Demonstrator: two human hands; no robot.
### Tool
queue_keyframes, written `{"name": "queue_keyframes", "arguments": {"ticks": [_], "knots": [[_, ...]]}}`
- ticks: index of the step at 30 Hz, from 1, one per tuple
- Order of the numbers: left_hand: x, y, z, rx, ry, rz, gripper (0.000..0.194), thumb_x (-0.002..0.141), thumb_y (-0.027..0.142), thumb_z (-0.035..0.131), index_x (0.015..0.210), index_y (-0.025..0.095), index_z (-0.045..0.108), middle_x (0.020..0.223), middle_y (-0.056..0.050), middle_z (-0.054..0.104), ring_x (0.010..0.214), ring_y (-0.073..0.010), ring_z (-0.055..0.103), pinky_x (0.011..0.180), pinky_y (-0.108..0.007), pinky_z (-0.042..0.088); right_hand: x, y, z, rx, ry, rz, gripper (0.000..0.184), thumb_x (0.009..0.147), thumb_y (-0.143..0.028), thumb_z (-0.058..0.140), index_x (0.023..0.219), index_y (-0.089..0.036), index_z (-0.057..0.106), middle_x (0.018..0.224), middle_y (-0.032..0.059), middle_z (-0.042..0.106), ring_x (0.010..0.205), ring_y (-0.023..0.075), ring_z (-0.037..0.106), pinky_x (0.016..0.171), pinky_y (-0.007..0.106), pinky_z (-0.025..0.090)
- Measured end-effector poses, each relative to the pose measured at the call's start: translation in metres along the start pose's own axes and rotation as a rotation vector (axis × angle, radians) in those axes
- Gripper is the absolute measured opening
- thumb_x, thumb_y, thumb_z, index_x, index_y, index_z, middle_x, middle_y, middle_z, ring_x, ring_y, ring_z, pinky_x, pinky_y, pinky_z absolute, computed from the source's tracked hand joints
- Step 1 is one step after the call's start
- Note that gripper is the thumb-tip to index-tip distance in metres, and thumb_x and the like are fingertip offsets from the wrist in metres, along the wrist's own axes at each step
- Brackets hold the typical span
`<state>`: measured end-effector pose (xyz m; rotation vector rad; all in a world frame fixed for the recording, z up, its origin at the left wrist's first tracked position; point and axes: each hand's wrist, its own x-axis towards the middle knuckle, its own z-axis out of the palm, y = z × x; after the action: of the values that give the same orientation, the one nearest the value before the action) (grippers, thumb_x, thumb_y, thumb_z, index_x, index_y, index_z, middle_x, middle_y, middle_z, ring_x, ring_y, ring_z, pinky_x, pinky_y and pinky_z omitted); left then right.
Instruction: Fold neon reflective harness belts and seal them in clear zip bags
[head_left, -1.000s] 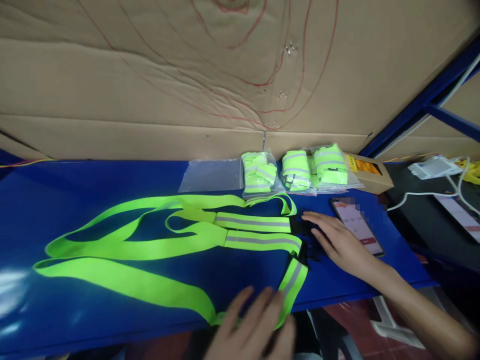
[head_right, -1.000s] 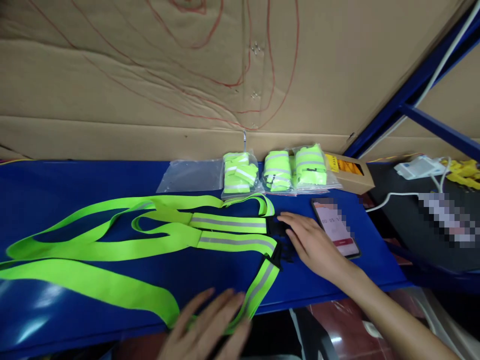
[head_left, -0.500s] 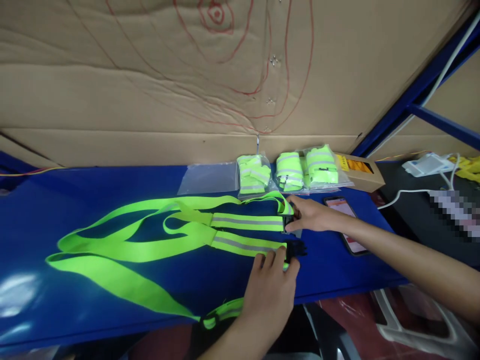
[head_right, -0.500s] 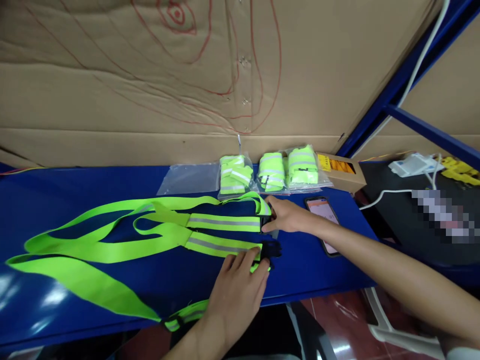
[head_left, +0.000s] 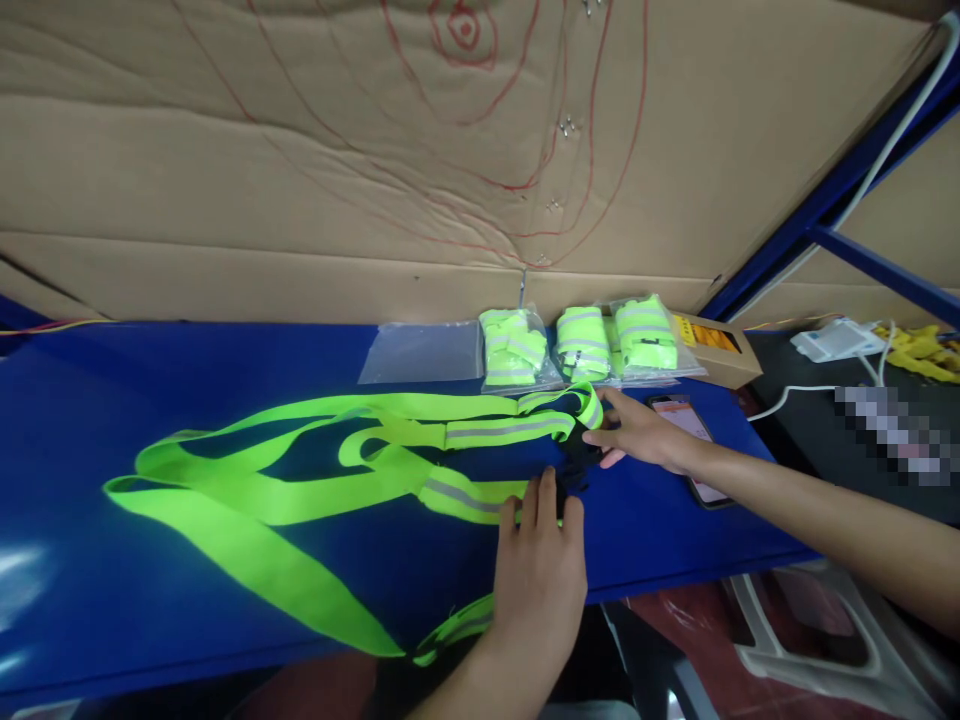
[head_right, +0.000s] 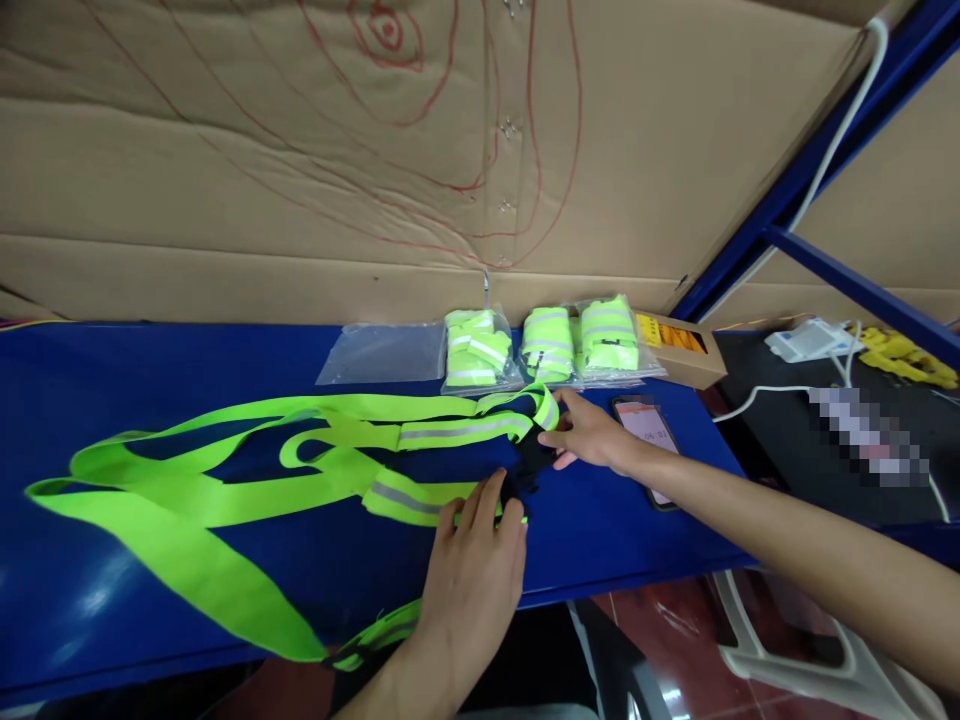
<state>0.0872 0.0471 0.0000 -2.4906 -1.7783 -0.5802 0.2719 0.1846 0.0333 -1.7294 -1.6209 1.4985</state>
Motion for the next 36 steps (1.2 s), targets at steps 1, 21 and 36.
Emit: {"name": "queue_keyframes", "arguments": {"ticks": [1, 21, 36], "knots": [[0.000, 0.000, 0.000, 0.008, -0.016, -0.014, 0.015, 0.092, 0.011, 0.059, 0.103, 0.017, 0.068, 0.133, -0.017, 0.066, 0.113, -0.0318, 0.068, 0.089, -0.050, 0.057, -0.002, -0.001, 0.003, 0.026, 0.011, -0.001, 0.052, 0.084, -0.025, 0.077, 0.127, -0.022, 0.048, 0.095, 0.0013, 0.066, 0.087, 0.0191, 0.070, 0.069, 0.038, 0.069], [0.006, -0.001, -0.007, 0.020, -0.062, -0.109, 0.014, 0.096, 0.029, 0.065, 0.103, 0.018, 0.067, 0.115, -0.015, 0.067, 0.095, -0.0291, 0.070, 0.077, -0.044, 0.058, -0.018, 0.001, 0.026, 0.096, 0.094, 0.057, 0.038, 0.085, -0.032, 0.077, 0.097, -0.023, 0.042, 0.069, -0.0048, 0.059, 0.057, 0.0133, 0.064, 0.041, 0.024, 0.056], [0.000, -0.001, 0.007, -0.069, -0.008, -0.083, 0.029, 0.087, 0.028, 0.078, 0.099, 0.016, 0.056, 0.115, -0.016, 0.065, 0.095, -0.0278, 0.070, 0.079, -0.041, 0.062, -0.024, 0.002, 0.013, 0.007, -0.100, 0.070, 0.051, 0.087, -0.026, 0.072, 0.130, -0.023, 0.044, 0.067, -0.0046, 0.065, 0.049, 0.0133, 0.062, 0.037, 0.020, 0.049]]}}
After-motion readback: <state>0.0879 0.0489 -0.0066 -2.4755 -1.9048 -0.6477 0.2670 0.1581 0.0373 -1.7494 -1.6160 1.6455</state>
